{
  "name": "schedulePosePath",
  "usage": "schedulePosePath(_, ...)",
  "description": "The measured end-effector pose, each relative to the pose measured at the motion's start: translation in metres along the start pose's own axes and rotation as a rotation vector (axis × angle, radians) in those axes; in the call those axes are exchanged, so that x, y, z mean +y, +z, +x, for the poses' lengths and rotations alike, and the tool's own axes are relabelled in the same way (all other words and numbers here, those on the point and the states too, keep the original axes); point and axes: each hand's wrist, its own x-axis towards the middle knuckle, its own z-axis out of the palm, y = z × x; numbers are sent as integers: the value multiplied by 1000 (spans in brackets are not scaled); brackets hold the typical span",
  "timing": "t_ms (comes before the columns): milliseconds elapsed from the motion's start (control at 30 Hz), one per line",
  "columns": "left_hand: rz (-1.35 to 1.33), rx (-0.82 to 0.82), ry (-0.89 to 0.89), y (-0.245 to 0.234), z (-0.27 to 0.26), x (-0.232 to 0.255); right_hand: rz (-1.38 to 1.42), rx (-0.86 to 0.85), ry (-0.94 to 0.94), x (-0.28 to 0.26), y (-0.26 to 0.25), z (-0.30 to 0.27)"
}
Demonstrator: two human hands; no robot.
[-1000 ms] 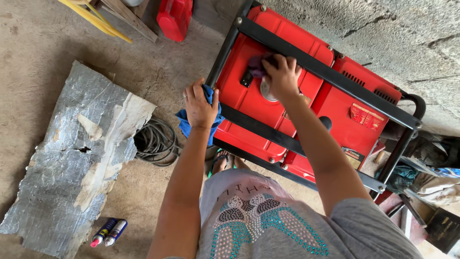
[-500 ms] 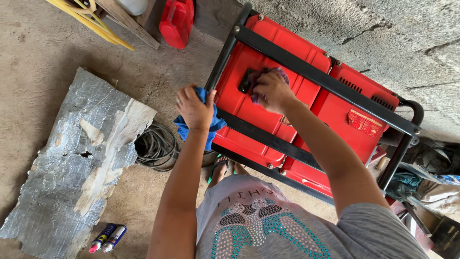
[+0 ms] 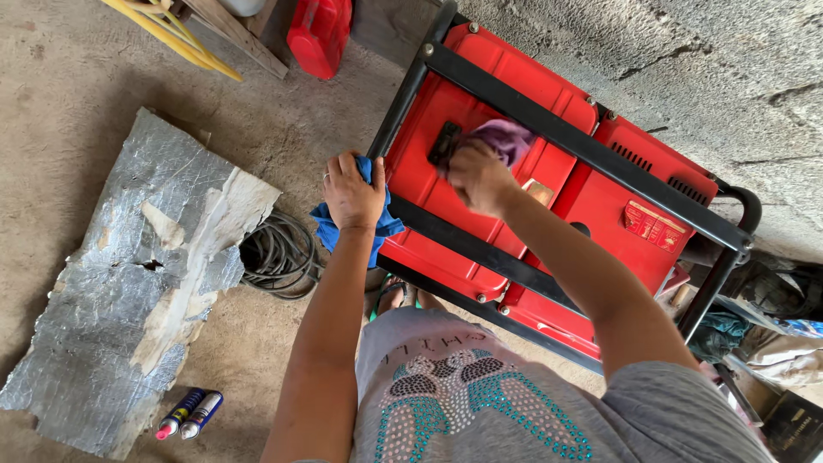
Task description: The person rummages through a toolbox, then removes a power cord and a protective cover from a red portable generator. They wipe the generator's surface with a cloth and reposition the cover and cord.
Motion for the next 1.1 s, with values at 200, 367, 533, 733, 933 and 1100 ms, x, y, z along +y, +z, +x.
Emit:
schedulePosePath(200,-7,30,24,1,1,0,63,7,52,31,-26,5)
schedulePosePath(367,-12,47,48,0,0,-1,22,103,430,33,-13,-42)
schedulePosePath(533,5,28,17,1,2,1,-11,204,670,-7,12,-92)
schedulePosePath(733,2,70,51,-1,2,3,-282,-512,722,-68,33,-90)
schedulePosePath(933,14,55,57,-1,2,1,80,-49,774,-109,34,-23)
schedulePosePath(1100,10,97,110,-2,2,0,96,-54,830,-116,8,10)
